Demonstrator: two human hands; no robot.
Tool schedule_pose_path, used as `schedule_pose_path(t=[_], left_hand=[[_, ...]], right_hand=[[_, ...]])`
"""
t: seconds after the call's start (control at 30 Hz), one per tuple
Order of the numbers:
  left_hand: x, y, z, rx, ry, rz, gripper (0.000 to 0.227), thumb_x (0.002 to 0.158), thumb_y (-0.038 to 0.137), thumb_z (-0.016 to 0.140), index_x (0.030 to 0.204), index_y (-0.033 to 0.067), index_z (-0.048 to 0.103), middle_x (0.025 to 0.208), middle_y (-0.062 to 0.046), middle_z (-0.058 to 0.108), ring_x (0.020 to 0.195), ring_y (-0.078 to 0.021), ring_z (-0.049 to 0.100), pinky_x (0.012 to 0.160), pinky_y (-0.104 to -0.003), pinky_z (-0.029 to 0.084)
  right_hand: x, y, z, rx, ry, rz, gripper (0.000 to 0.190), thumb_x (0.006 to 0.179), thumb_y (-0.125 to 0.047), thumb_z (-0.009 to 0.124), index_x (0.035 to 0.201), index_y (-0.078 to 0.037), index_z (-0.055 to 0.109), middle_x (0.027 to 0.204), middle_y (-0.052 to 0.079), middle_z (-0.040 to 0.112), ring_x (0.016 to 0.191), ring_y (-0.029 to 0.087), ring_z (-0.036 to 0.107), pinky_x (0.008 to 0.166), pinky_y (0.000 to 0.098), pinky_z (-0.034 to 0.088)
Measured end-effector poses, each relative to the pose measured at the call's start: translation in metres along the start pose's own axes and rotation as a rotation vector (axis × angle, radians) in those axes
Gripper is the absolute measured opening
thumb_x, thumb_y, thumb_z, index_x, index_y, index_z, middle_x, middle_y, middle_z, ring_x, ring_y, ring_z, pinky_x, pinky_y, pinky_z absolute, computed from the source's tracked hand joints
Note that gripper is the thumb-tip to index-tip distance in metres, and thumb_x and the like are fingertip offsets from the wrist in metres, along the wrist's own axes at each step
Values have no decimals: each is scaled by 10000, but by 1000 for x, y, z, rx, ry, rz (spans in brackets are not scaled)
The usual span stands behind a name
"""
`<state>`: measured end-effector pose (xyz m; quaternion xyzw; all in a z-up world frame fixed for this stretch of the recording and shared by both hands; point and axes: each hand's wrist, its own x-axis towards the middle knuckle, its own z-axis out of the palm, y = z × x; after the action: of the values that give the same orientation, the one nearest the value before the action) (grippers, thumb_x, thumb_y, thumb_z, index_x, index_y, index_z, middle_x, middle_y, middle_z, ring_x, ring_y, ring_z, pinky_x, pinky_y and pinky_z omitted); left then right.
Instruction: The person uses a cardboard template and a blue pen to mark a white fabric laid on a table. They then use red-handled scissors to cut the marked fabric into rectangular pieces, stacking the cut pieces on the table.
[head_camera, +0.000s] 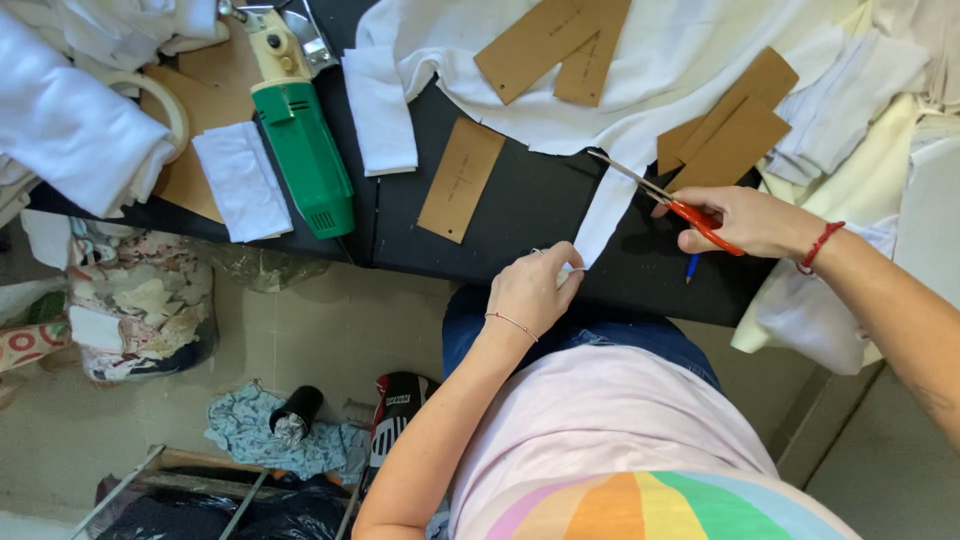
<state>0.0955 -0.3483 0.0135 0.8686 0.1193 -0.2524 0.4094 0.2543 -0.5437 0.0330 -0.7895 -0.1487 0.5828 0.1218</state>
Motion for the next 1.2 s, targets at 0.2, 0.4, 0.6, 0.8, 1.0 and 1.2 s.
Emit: schedule_pose_path(t=[0.2, 0.4, 0.6, 0.8, 1.0, 1.2], left_hand=[[-5, -8, -11, -71, -62, -20, 110, 788, 307, 504, 828, 225, 565, 781, -21, 605, 765, -274, 554, 536, -421, 423], [-30, -29, -40, -217, -39, 39, 161, 748, 374, 553, 744, 217, 586, 730, 9, 506, 697, -177, 511, 572, -316, 399], [-5, -61, -96, -42, 601, 81, 351, 769, 369, 587, 592, 78, 505, 728, -45, 438, 565, -202, 480, 435, -331, 377], [66, -83, -133, 301, 589, -286, 466, 599, 251, 764, 866, 132, 401, 943, -101, 417, 588, -264, 559, 432, -378, 448], [44, -96, -123, 381, 632, -171, 626, 498, 287, 832, 918, 142, 390, 934, -102, 380, 590, -232, 546, 349, -339, 450], [-48, -132, -167, -339, 58, -170, 308, 708, 415, 599, 709, 151, 440, 679, 16, 511, 624, -146, 464, 567, -293, 354]], right_hand=[[4, -1, -7, 41, 13, 56, 391, 570, -323, 721, 949, -226, 707, 513, 39, 426, 498, 148, 304, 506, 227, 244], [5, 6, 9, 2, -35, -64, 384, 592, -188, 748, 973, -229, 715, 469, 27, 467, 465, 122, 302, 476, 207, 269], [8, -20, 36, 277, -63, -160, 423, 624, -172, 724, 1045, -157, 678, 539, 7, 413, 499, 121, 261, 474, 212, 219], [8, -52, 61, 503, -14, -276, 472, 603, -216, 728, 1050, -85, 650, 521, -23, 437, 513, 65, 322, 465, 191, 274], [3, -58, 78, 541, 119, -138, 448, 633, -43, 673, 1076, -88, 628, 558, 48, 553, 555, 93, 468, 573, 207, 380], [8, -43, 114, 523, 287, -140, 461, 649, -111, 690, 1099, -67, 602, 736, 10, 504, 642, 76, 390, 590, 183, 331]])
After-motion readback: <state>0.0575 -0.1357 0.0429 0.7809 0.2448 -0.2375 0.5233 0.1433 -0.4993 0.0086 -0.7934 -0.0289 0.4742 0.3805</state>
